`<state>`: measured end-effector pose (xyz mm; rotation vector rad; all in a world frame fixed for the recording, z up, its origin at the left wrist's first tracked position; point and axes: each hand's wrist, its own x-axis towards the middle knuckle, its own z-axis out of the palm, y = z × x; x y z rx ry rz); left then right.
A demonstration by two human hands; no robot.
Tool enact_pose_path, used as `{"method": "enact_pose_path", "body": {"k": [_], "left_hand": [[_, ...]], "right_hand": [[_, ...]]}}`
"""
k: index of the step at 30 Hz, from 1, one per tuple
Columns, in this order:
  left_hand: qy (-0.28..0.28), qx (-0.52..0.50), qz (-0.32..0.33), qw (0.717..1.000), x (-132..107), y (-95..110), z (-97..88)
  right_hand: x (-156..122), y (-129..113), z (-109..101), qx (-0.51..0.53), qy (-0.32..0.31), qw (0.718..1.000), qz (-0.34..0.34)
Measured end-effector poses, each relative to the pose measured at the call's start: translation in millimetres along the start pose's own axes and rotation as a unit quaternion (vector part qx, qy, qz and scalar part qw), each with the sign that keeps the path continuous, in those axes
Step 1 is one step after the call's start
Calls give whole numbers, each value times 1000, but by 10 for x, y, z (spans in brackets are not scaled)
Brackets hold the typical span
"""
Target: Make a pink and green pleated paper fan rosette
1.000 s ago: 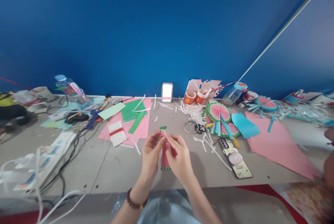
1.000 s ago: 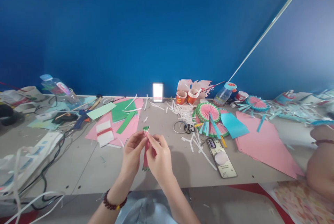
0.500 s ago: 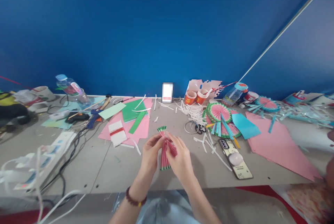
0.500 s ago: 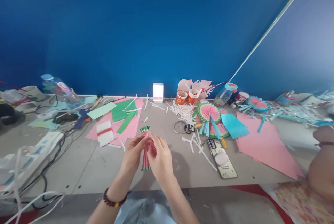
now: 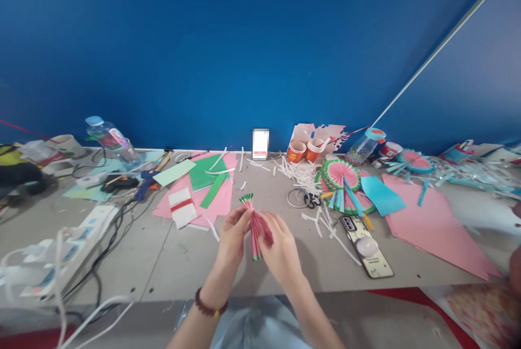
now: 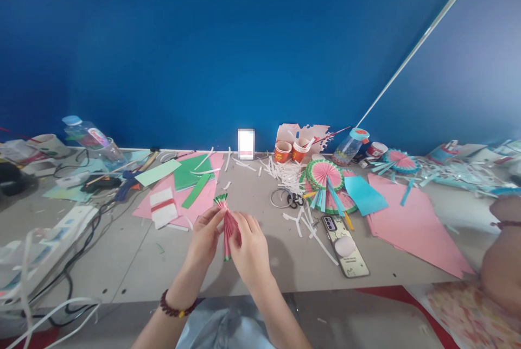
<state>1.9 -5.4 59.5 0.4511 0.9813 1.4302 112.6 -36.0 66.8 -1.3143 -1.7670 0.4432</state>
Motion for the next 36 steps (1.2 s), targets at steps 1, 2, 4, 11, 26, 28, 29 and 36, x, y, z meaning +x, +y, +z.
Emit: {"method": "enact_pose_path", "body": {"k": [1, 2, 4, 11, 26, 28, 29, 36], "left_hand": [[3, -3, -1, 1000, 6, 8, 0], [6, -5, -3, 1000, 11, 16, -1], [10, -4, -6, 1000, 18, 28, -5], [10, 5, -3, 1000, 27, 46, -23], [-1, 16, -4, 1000, 118, 35, -66], [1, 15, -6, 1000, 123, 33, -67], [3, 14, -7, 1000, 124, 34, -68], [-20, 7, -7, 1000, 108, 42, -74]], "right_hand": [[-1, 1, 4, -5, 0, 1000, -1], [-2, 3, 9, -10, 1, 1000, -2], [-6, 11, 15, -18, 5, 1000, -3], [-11, 24, -3, -34, -21, 999, -31], [-34, 33, 9, -66, -41, 996, -48], [-35, 40, 12, -69, -43, 996, -46], [-34, 44, 15, -69, -42, 996, -46], [-34, 66, 49, -50, -37, 997, -36]]}}
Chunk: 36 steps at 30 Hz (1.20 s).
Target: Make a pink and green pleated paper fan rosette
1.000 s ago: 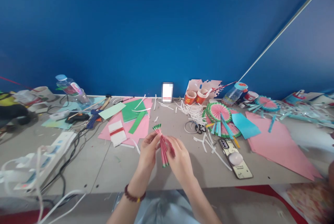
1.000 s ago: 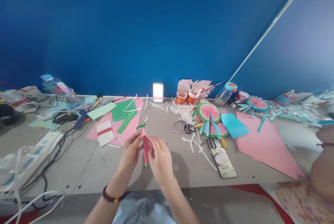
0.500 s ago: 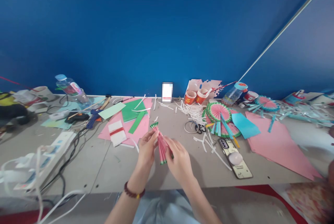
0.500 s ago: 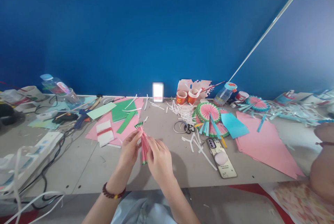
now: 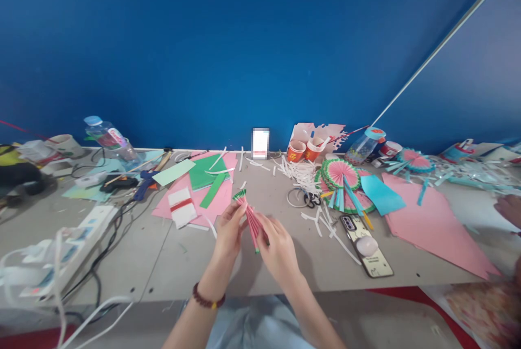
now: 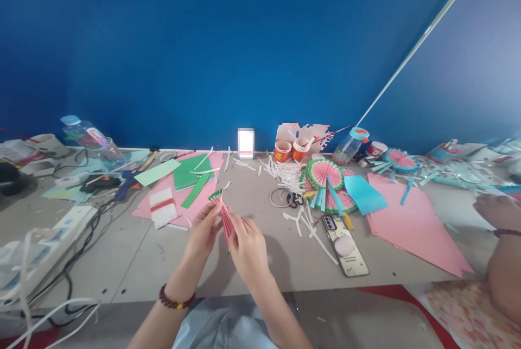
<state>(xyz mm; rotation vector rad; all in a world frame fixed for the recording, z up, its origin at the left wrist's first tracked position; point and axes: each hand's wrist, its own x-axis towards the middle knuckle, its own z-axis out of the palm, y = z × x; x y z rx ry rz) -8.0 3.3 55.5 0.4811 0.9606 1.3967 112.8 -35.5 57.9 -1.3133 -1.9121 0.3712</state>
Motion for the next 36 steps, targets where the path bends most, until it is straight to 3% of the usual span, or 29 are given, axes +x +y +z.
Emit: {"method": "enact_pose_path", "body": {"k": [10, 14, 18, 20, 24, 27, 31, 36], "left_hand": [[-56, 79, -24, 995, -63, -89, -17], [-44, 77, -10, 996, -61, -78, -38], [-23, 67, -3, 998, -28, -29, -69], [-5, 57, -3, 998, -12, -7, -81], [0, 51, -1, 999, 7, 12, -93], [-9, 53, 0, 999, 15, 7, -102], [-14, 63, 5, 998, 21, 4, -114], [-13, 75, 7, 997, 9, 27, -99]], "right_hand": [[-18, 92, 54, 22, 37, 999, 16], [1, 110, 16, 57, 43, 997, 22], [-5, 196, -27, 158, 36, 985, 64], [-22, 255, -22, 243, 35, 963, 108], [-43, 342, 22, 428, 10, 880, 207], [-31, 364, 40, 500, -22, 831, 242], [2, 369, 42, 533, -13, 799, 277], [28, 361, 55, 531, 4, 789, 309]]}}
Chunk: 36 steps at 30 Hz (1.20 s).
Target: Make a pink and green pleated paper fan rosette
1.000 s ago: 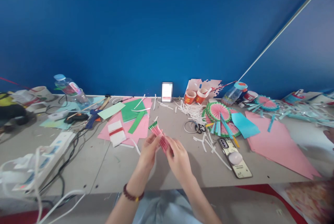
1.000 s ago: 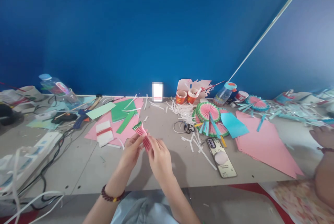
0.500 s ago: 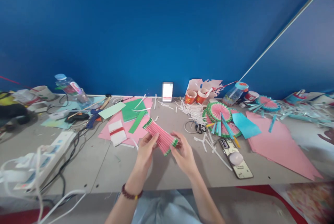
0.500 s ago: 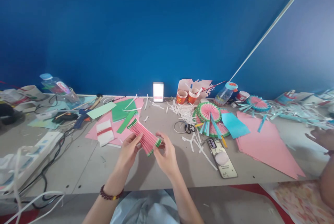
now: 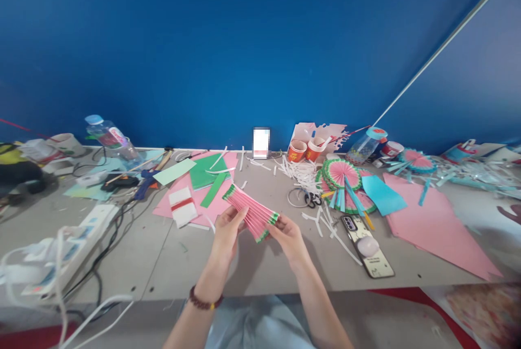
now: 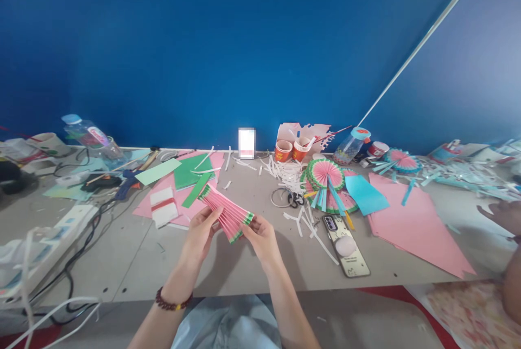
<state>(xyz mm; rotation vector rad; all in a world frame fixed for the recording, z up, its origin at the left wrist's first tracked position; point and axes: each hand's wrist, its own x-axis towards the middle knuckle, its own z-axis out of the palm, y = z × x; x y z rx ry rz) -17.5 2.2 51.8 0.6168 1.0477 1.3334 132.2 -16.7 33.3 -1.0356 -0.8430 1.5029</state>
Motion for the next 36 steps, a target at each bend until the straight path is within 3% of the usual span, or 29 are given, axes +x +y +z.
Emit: {"method": "enact_pose_path", "body": {"k": [13, 23, 36], "left_hand": [[5, 32, 4, 999, -86, -82, 124], [-7, 25, 14, 1000, -55, -84, 105], [-29, 34, -5, 999, -25, -90, 52]], "right_hand": [[4, -11, 5, 21, 16, 1000, 15], [8, 6, -58, 20, -43, 999, 23], [28, -12, -45, 9, 38, 999, -13]]}}
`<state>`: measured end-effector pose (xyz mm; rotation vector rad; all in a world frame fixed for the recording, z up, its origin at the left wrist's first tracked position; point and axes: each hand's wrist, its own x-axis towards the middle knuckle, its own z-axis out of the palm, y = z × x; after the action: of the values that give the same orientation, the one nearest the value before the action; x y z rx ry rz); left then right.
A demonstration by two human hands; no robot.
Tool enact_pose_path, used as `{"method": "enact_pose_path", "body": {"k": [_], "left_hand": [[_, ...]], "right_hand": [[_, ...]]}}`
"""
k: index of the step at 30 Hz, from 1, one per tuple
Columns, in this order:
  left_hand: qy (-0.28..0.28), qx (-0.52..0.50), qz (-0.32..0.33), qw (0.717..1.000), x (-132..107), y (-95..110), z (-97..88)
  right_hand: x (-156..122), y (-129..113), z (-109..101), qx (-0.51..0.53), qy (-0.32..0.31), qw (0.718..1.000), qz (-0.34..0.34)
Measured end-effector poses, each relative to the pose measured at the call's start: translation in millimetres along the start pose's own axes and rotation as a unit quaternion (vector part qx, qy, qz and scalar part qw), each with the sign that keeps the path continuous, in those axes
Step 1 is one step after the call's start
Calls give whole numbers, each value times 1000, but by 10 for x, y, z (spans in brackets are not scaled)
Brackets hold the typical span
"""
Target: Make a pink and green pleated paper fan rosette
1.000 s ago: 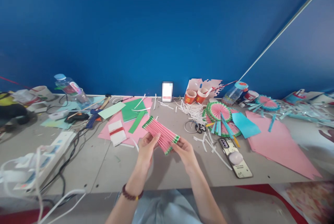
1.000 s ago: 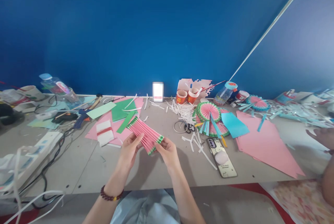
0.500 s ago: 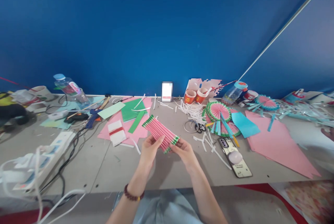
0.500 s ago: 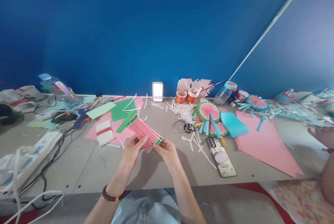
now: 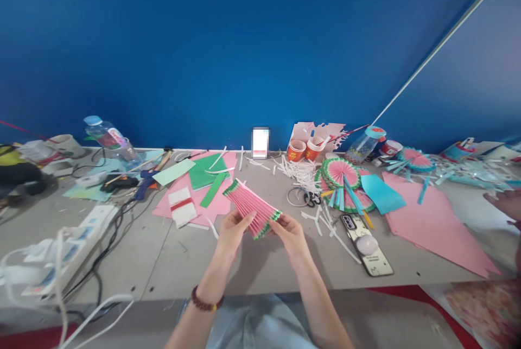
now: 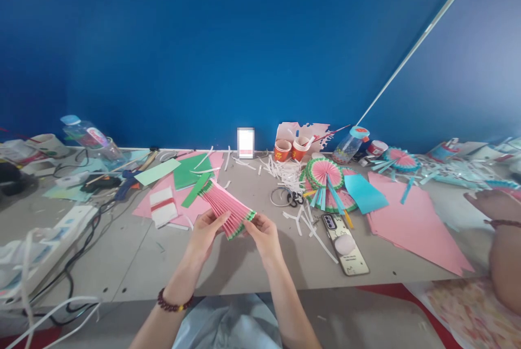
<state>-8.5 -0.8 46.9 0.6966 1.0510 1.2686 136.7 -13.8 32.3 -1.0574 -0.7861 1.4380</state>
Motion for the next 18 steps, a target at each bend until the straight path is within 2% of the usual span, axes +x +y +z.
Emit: {"method": "enact_pose_path", "body": {"k": [3, 8, 18], "left_hand": [[-2, 4, -1, 1000, -7, 6, 3], [-9, 10, 11, 1000, -37, 17, 17], [-35, 21, -13, 999, -4, 41, -18]], "right_hand": [[-10, -5, -2, -10, 1, 1000, -1], [-27, 8, 6, -24, -37, 999, 9], [-11, 13, -43, -17, -43, 999, 16]]}}
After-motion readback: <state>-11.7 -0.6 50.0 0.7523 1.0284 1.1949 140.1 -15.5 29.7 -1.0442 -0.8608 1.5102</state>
